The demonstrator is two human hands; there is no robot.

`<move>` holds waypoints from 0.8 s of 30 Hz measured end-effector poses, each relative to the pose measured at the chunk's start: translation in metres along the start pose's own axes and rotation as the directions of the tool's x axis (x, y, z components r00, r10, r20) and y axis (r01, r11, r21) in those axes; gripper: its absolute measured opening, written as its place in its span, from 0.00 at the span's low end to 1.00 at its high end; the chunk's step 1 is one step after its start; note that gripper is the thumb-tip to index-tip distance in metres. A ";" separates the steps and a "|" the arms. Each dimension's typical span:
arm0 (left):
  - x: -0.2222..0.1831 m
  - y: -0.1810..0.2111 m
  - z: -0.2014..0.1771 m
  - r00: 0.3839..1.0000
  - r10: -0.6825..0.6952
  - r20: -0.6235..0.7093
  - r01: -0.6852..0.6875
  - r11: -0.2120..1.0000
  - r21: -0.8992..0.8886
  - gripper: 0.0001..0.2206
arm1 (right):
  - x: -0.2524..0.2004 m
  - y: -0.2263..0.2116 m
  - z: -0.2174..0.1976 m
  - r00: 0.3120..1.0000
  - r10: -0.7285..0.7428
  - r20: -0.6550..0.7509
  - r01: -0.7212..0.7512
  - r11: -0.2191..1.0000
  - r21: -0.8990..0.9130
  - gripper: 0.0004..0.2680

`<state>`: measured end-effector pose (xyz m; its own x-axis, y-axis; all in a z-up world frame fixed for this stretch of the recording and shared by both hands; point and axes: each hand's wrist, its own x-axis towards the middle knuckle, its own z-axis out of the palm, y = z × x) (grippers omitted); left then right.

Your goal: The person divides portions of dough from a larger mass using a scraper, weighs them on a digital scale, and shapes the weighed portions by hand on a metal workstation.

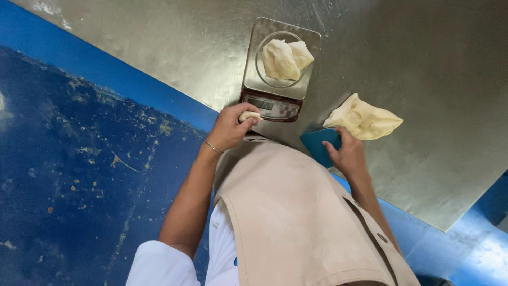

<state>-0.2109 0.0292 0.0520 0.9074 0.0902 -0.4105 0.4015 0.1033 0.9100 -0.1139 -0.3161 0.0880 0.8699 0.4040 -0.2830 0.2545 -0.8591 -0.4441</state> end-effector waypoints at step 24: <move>0.084 0.002 0.009 0.642 0.762 -0.084 -0.431 0.449 0.782 0.15 | 0.093 -0.171 -0.044 0.910 -0.404 0.099 0.413 0.903 -0.119 0.07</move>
<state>-0.1328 0.0285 0.0195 0.8779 0.2199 0.4255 -0.1136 -0.7675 0.6310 -0.0582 -0.1459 0.1748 0.6467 0.7453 -0.1623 0.6396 -0.6458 -0.4170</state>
